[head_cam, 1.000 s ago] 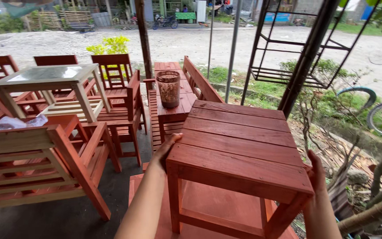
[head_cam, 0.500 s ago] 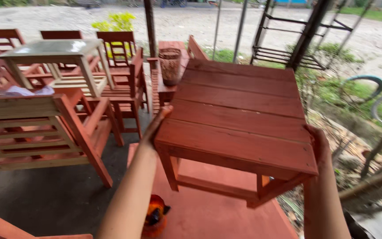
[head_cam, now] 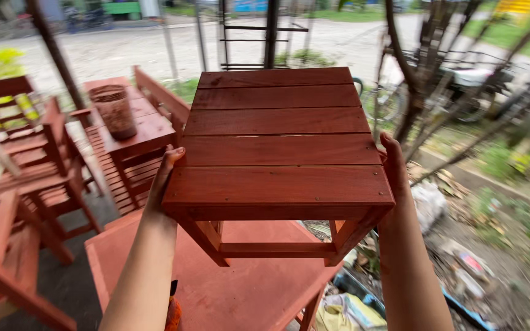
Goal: The person applies red wood stain with a brush to a small wooden stool, brushing the legs, rails and top while rotating the stool on a work surface. They dip the brush into a stain container, pour more stain from a bottle, reposition the stool, and continue brushing the frame and slats.
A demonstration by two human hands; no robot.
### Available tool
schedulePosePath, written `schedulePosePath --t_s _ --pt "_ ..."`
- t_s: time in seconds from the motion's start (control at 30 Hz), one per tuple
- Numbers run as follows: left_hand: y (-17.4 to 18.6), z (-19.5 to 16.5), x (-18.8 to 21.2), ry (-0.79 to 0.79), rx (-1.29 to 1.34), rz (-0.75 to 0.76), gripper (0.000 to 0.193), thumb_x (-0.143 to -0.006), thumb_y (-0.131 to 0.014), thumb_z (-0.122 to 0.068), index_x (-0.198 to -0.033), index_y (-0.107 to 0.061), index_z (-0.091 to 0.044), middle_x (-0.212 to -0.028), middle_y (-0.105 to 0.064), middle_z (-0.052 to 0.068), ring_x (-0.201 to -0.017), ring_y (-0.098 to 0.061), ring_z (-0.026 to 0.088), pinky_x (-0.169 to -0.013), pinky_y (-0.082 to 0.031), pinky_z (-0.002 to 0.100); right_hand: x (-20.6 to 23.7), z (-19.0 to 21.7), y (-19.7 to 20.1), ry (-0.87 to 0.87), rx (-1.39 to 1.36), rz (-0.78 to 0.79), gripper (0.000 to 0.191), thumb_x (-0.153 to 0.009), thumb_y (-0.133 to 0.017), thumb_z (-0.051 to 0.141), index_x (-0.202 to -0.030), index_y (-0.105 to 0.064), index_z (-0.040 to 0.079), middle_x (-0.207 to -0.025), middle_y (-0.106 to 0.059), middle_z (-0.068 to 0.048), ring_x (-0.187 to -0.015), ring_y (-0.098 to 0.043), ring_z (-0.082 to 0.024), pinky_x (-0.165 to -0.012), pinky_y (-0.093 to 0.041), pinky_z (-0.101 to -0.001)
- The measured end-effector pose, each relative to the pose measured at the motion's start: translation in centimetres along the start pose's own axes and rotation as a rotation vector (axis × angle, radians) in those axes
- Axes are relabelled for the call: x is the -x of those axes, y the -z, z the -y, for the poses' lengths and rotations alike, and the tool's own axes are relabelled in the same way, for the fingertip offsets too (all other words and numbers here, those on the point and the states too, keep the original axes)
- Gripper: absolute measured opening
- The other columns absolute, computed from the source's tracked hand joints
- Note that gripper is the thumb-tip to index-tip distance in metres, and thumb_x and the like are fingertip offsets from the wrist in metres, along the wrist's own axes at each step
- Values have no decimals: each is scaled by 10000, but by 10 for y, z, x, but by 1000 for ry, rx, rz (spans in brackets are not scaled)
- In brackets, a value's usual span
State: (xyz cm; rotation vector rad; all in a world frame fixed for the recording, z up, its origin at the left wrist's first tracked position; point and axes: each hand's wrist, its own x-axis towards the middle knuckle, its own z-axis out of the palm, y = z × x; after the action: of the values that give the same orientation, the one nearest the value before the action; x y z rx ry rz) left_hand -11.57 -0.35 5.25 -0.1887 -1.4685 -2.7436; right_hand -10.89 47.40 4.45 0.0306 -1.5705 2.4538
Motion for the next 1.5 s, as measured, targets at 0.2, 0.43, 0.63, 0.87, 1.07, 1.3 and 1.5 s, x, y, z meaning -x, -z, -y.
schedulePosePath --t_s 0.2,0.43,0.63,0.87,1.07,1.3,1.5 --pt "-22 25 44 283 -82 214 599 -775 -689 -471 -1250 -639 -109 -1105 -688 107 -962 -653 233 -814 -535 419 171 39 40 46 -31 -207 850 -774 -666 663 -1271 -675 -27 -1214 -724 -187 -1010 -711 -283 -915 -566 -412" --pt "-85 89 128 431 -17 361 613 -792 -706 -442 -1295 -607 -108 -1115 -674 120 -959 -655 248 -812 -537 440 382 66 82 98 -56 -383 870 -797 -622 695 -1285 -666 -25 -1227 -725 -169 -994 -703 -271 -892 -550 -425" --pt "-167 135 242 635 198 667 576 -802 -745 -399 -1270 -615 -91 -1143 -682 111 -988 -669 252 -875 -562 432 546 96 133 112 -127 -423 868 -821 -561 713 -1298 -663 -4 -1262 -722 -154 -1048 -712 -273 -919 -556 -407" --pt "-219 198 405 731 224 654 527 -800 -757 -378 -1222 -631 -88 -1115 -700 111 -973 -678 267 -875 -572 449 742 107 201 102 -19 -694 911 -890 -497 762 -1277 -671 -43 -1233 -709 -198 -1019 -676 -319 -884 -536 -446" --pt "-228 250 537 894 122 611 581 -784 -754 -390 -1232 -662 -33 -1097 -732 146 -939 -707 294 -856 -585 451 861 95 241 -12 -94 -670 917 -860 -469 749 -1351 -618 -11 -1304 -699 -173 -1125 -670 -300 -970 -512 -432" --pt "-148 243 478 1033 196 576 658 -778 -745 -409 -1299 -633 -24 -1177 -716 183 -987 -707 315 -883 -587 466 785 24 215 -173 -211 -679 941 -892 -435 778 -1341 -622 -26 -1310 -680 -193 -1113 -658 -324 -969 -502 -437" --pt "-69 239 467 959 101 323 635 -758 -703 -419 -1281 -650 -62 -1166 -739 175 -970 -729 310 -858 -584 472 716 -32 200 -301 -255 -594 957 -893 -397 792 -1344 -622 -21 -1313 -679 -179 -1113 -660 -315 -975 -499 -442"
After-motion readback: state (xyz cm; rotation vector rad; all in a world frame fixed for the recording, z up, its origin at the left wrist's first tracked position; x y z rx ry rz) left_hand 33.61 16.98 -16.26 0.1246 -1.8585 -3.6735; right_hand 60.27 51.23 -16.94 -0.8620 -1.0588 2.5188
